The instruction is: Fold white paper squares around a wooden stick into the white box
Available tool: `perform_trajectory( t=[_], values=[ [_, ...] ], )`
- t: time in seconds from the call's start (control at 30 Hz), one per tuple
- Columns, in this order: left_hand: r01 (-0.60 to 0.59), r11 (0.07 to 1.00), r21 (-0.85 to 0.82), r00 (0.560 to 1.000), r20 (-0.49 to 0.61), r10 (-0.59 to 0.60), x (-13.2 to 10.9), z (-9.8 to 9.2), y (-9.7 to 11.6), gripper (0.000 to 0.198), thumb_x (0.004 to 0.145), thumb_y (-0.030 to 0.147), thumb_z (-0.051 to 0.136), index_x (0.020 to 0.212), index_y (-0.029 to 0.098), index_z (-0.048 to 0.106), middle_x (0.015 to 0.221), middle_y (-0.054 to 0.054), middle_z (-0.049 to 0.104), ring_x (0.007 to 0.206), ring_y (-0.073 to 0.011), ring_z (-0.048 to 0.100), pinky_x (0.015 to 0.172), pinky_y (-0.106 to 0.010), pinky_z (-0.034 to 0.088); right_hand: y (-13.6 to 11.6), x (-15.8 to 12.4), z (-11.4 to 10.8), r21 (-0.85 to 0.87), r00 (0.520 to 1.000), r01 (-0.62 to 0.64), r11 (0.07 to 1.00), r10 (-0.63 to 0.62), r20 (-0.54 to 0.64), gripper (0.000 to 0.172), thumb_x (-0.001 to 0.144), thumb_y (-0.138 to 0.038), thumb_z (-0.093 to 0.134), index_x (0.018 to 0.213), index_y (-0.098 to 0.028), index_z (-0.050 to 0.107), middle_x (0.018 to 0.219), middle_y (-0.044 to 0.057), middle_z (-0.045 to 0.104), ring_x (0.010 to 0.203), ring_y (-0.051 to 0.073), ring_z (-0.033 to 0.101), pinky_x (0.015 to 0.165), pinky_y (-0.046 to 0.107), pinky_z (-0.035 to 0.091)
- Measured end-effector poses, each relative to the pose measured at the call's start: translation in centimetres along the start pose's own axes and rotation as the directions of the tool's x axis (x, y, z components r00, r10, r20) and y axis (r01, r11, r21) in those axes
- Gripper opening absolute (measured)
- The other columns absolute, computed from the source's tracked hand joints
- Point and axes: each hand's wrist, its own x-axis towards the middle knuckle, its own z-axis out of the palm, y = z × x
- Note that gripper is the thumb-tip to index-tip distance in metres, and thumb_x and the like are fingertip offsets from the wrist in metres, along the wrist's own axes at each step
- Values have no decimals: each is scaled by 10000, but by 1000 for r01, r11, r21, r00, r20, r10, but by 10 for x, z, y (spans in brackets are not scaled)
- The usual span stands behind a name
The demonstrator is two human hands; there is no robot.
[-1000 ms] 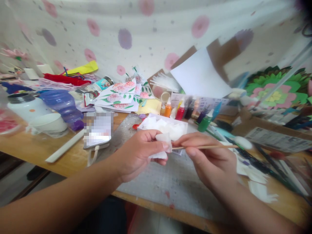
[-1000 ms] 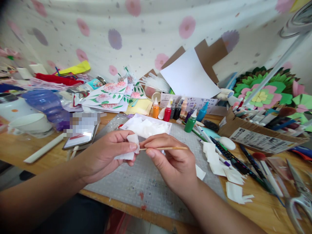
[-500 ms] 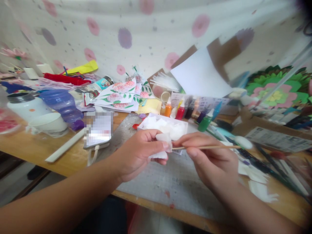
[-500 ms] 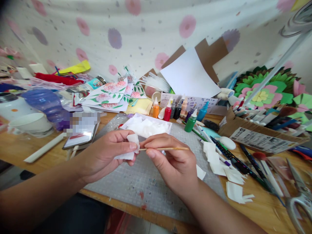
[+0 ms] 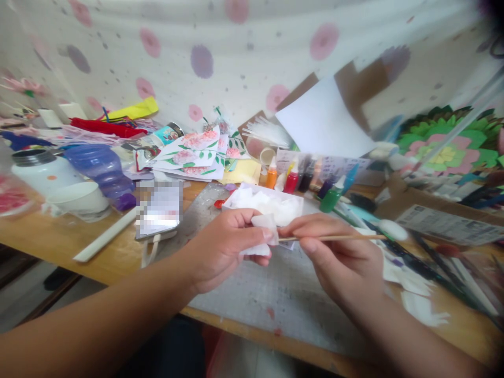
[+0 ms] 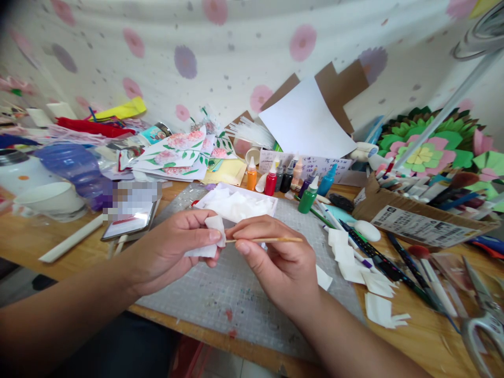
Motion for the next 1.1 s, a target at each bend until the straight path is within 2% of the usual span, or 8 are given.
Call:
perform_trajectory(
  t=[0.37,0.57,0.77,0.9,1.1],
  values=[
    [9,1000,1,1000,18,-9,2,-2,0,154,767,251,750,703,149,655,648,11,608,605,-95,550,590,-222,456,-4,4,-1,-109,999,37,993,-34,31,194,847,-71,631,900,-226,735,830,45,776,798,201,734,715,354,610],
    [-5,1000,-15,999,36,5,2,-2,-2,125,792,225,741,820,164,636,730,25,605,633,-79,564,604,-208,471,0,4,0,-141,999,32,990,-26,42,166,836,-68,650,871,-206,735,836,60,764,803,199,726,729,356,596],
    [-36,999,-19,989,-147,33,5,0,-2,214,793,214,717,929,207,551,848,4,617,799,-151,610,640,-278,532,4,3,1,-159,1000,5,987,-6,-8,168,830,-65,656,833,-215,731,807,33,766,798,182,728,751,331,593],
    [-87,996,29,972,-217,91,6,2,0,233,774,163,694,867,222,489,834,16,610,765,-151,607,608,-267,513,7,0,1,-186,995,-55,981,38,-94,141,836,-93,665,831,-218,731,836,19,765,817,167,722,773,312,585],
    [-79,996,47,993,-86,82,4,1,-3,177,814,229,663,739,173,512,775,24,564,753,-116,567,719,-288,521,10,-3,2,-234,991,-58,970,27,-132,152,848,-85,655,861,-220,724,856,14,758,849,152,713,788,295,580]
  ],
)
